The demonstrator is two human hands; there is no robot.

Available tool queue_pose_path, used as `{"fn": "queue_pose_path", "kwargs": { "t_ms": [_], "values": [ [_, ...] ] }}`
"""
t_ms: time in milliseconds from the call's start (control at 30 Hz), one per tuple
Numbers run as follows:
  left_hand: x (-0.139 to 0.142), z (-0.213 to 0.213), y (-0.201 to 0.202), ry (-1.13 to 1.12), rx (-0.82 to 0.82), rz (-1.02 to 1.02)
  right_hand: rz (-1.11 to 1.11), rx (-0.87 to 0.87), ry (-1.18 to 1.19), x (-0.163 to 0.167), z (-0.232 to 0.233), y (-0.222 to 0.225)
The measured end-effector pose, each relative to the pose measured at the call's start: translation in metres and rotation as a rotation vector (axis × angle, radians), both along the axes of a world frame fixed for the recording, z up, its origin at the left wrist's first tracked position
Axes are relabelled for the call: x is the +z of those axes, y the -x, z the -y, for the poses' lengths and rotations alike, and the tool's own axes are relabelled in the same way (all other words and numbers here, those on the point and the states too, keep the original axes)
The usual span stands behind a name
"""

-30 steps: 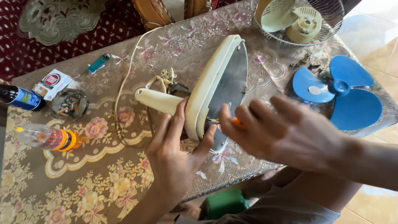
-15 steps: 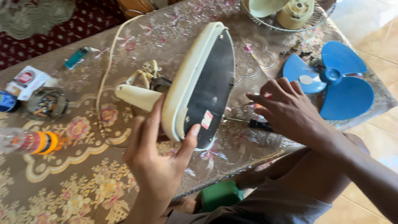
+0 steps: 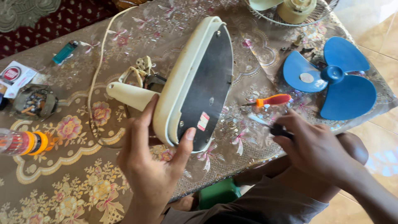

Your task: The person disassembles a small electric fan by unscrewing the base and motor housing with a screwdriver. They remove screws from the fan base and motor casing, then set the screwdriver down and continue to manipulate the fan components on the table.

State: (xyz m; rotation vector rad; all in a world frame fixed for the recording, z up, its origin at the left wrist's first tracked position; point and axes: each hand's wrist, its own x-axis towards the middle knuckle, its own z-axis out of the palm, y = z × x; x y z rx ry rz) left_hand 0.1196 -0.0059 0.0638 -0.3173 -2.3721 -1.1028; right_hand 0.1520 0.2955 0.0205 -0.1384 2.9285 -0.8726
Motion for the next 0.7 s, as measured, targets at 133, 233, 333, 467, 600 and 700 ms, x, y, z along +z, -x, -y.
{"fn": "queue_pose_path", "kwargs": {
  "t_ms": [133,233,333,467,600,700],
  "values": [
    [0.000,0.002,0.004,0.029,-0.052,-0.104,-0.174,0.207,0.228,0.032,0.010,-0.016],
    [0.000,0.005,0.005,0.116,-0.053,-0.125,-0.107,0.386,0.201,0.048,0.031,-0.017],
    [-0.002,0.011,0.008,0.161,-0.081,-0.085,0.015,0.352,0.083,0.058,0.052,-0.017],
    [-0.005,0.016,0.006,0.163,-0.114,0.002,0.017,0.333,0.156,0.068,0.069,-0.011],
    [-0.005,0.019,0.004,0.169,-0.124,-0.018,0.031,0.374,0.151,0.076,0.076,-0.002],
    [-0.005,0.021,0.004,0.164,-0.129,-0.036,0.019,0.327,0.062,0.078,0.080,-0.001]
  ]
}}
